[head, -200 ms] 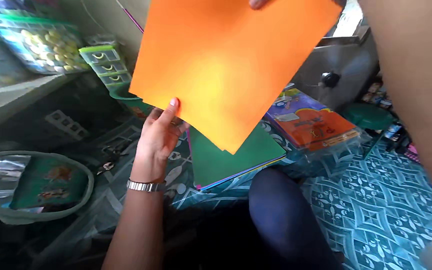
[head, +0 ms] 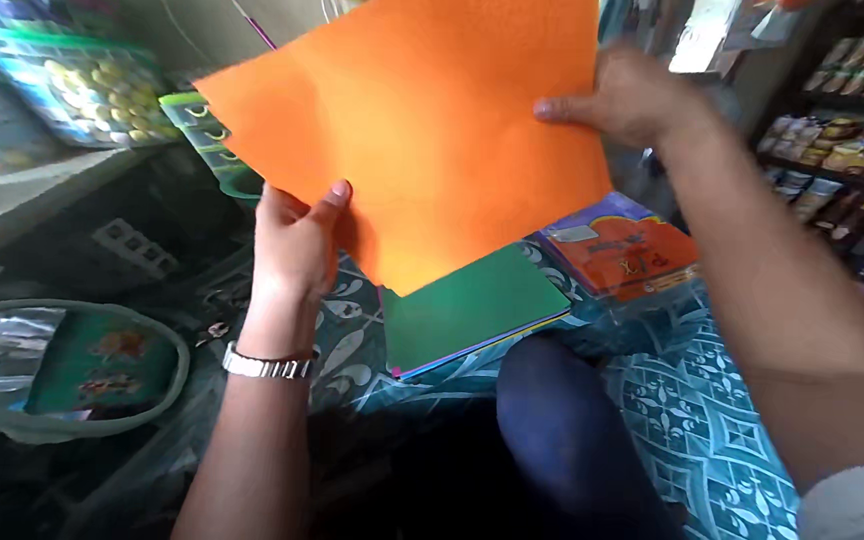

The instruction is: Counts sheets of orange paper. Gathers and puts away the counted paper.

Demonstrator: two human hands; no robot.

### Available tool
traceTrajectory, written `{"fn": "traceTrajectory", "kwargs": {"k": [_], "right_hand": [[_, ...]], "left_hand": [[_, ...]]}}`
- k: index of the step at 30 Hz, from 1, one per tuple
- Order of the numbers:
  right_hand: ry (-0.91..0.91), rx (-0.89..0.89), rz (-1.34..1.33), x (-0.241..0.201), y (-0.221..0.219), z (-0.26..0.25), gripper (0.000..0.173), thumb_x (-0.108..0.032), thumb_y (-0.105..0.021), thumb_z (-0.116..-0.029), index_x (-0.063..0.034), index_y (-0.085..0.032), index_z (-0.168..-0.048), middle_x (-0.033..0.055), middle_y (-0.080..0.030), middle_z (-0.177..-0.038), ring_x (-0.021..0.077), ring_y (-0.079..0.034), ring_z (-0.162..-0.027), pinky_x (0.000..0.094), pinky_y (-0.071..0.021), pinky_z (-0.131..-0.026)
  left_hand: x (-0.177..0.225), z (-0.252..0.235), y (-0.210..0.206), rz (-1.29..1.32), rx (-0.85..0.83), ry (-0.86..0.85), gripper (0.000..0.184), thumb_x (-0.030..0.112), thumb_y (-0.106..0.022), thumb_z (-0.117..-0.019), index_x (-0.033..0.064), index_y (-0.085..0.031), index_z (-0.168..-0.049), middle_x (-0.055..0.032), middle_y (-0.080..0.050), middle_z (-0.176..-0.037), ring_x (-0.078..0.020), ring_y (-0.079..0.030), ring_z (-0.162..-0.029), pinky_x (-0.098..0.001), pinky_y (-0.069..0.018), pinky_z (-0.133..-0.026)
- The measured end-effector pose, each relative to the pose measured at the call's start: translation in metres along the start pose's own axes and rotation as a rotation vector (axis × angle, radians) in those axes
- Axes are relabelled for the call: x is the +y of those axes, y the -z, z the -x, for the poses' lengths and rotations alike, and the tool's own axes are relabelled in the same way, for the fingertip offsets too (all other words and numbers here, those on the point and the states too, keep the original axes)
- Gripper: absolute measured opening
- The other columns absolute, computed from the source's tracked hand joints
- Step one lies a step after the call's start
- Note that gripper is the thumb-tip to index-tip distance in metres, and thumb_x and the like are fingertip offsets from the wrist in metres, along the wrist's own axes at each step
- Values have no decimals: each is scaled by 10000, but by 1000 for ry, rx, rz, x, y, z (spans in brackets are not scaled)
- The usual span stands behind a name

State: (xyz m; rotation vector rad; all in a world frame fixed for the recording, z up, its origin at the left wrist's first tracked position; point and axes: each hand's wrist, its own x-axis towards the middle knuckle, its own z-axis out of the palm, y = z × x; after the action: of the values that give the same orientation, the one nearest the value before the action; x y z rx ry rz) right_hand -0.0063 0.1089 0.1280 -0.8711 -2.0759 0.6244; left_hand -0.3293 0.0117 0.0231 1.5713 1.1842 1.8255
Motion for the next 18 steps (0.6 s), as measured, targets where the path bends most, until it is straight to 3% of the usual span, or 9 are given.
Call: {"fn": "traceTrajectory", "kwargs": {"k": [4,7,11,18], "right_hand": [[10,219,-85,46,-53,40,297,-199,-720,-958,6,-657,-1163,38,-718,-1020,46,-695,-929,280,-597,-863],[34,257,-251,77,-81,59,218,-119,-713,-952,6,-655,-1122,10,-730,-995,32,-703,-932,267,-604,-872],[4,215,-411,88,-96,68,209,-69,-714,-937,3,-650,-1123,4,-742,-979,51,-717,-913,278,-614,-866],[16,206,-514,84,-99,63,335,-30,-780,-869,-32,-621,-1164,-8,-734,-1030,63,-713,-977,281,-608,-906]], "left_hand": [[12,-13,6,-255,-23,-177,511,85,-589,-1019,59,-348,-1469,-36,-600,-1296,-42,-644,-1110,-266,-549,-967],[6,-10,8,-324,-77,-110,550,86,-614,-1009,67,-346,-1488,-85,-588,-1341,-88,-638,-1139,-300,-540,-981],[-24,-14,11,-259,-51,16,490,141,-668,-980,38,-433,-1397,-68,-639,-1179,-82,-678,-1005,-302,-588,-892],[-40,-4,7,-158,-50,103,416,125,-578,-1037,65,-402,-1409,-41,-628,-1168,-58,-674,-995,-278,-579,-887]]}}
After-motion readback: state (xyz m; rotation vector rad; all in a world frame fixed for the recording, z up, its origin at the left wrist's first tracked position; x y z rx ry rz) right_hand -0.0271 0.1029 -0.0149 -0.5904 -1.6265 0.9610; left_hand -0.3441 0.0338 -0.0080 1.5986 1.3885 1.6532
